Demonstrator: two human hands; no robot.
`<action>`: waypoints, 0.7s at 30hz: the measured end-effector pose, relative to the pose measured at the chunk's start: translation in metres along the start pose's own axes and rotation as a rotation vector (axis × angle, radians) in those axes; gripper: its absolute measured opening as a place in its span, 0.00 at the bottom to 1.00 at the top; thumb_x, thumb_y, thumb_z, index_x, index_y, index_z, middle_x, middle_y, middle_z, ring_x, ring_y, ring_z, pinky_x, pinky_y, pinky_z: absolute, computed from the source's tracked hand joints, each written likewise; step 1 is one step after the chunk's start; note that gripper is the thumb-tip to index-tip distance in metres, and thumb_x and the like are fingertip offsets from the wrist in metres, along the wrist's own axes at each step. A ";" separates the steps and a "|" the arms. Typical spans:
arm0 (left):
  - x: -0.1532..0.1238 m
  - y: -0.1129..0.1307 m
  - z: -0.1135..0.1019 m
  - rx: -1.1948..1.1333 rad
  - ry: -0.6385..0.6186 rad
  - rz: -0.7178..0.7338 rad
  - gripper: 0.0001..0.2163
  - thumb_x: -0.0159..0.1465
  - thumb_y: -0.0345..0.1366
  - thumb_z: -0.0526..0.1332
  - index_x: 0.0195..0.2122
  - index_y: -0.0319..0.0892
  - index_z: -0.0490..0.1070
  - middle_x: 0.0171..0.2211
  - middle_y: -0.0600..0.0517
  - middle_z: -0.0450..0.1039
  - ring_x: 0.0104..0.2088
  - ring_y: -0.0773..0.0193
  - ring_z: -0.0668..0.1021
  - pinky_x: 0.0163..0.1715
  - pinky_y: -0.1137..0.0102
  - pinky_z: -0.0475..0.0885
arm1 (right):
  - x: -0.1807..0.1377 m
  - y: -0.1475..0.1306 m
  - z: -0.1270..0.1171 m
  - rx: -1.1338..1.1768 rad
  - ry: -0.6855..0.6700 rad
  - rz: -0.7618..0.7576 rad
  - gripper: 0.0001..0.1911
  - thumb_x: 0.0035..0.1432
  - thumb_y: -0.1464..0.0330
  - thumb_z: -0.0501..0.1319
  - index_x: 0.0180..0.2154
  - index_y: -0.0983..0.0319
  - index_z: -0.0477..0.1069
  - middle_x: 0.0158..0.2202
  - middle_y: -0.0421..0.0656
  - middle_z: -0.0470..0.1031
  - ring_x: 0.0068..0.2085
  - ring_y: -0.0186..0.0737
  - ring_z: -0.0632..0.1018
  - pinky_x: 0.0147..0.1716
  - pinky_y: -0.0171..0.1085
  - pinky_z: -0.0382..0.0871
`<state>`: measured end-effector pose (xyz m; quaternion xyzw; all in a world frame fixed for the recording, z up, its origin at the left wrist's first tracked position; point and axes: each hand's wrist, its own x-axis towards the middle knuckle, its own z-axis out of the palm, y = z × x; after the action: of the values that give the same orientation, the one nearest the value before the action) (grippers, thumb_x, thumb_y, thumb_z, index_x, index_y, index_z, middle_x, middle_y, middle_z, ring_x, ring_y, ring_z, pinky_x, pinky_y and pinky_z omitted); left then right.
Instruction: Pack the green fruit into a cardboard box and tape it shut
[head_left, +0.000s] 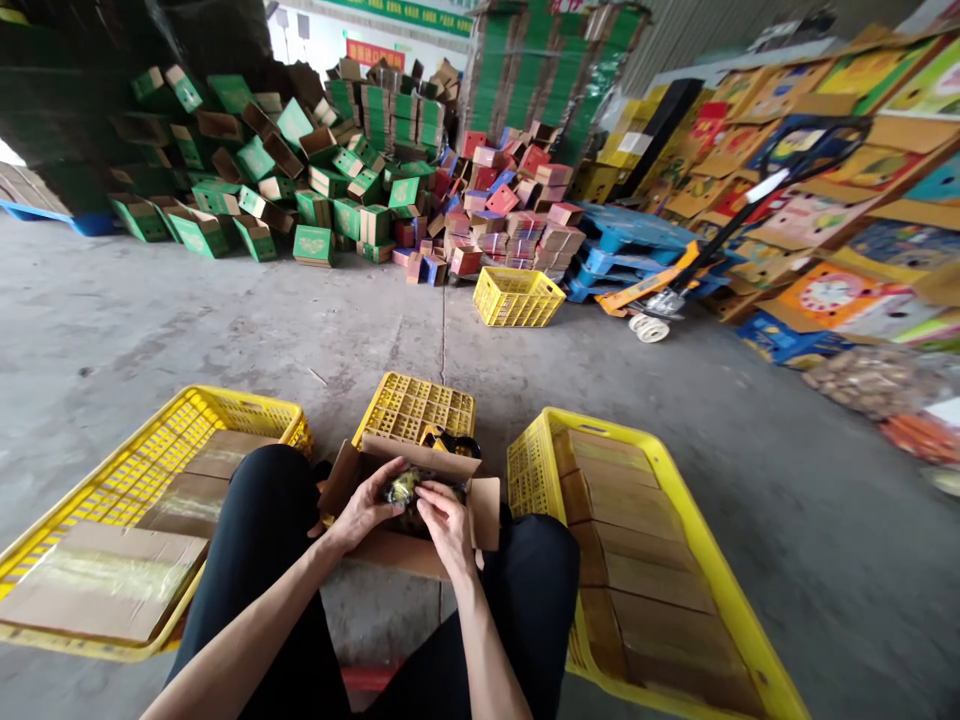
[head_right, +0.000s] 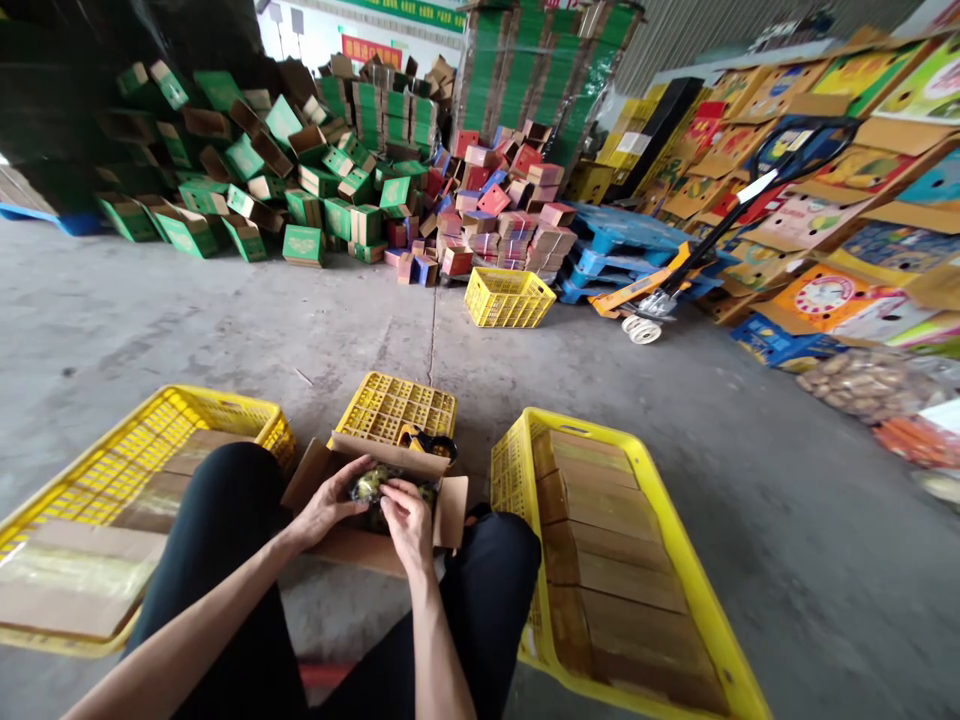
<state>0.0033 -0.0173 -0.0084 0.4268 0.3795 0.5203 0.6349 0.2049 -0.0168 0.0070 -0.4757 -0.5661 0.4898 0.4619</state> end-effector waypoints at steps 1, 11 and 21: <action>-0.001 0.000 0.000 0.008 -0.014 -0.008 0.43 0.54 0.38 0.81 0.70 0.51 0.69 0.71 0.45 0.68 0.71 0.42 0.68 0.71 0.51 0.62 | 0.000 0.000 -0.001 -0.014 -0.001 -0.002 0.19 0.62 0.51 0.70 0.46 0.57 0.87 0.55 0.51 0.81 0.55 0.54 0.83 0.55 0.48 0.82; 0.001 0.008 -0.005 0.045 0.118 -0.164 0.39 0.61 0.53 0.75 0.70 0.42 0.70 0.63 0.41 0.76 0.61 0.41 0.78 0.59 0.51 0.76 | 0.002 0.011 -0.002 -0.007 0.026 0.047 0.27 0.63 0.44 0.64 0.50 0.56 0.84 0.57 0.52 0.80 0.52 0.52 0.85 0.52 0.48 0.83; 0.005 -0.022 -0.035 0.650 0.235 -0.093 0.29 0.47 0.44 0.79 0.51 0.41 0.82 0.57 0.38 0.78 0.61 0.34 0.76 0.65 0.47 0.67 | 0.005 0.034 -0.017 -0.321 0.069 0.128 0.10 0.60 0.60 0.66 0.40 0.53 0.85 0.51 0.48 0.84 0.55 0.54 0.82 0.63 0.54 0.73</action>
<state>-0.0212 -0.0091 -0.0415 0.5262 0.6149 0.3884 0.4406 0.2245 -0.0075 -0.0248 -0.5949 -0.5893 0.4050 0.3672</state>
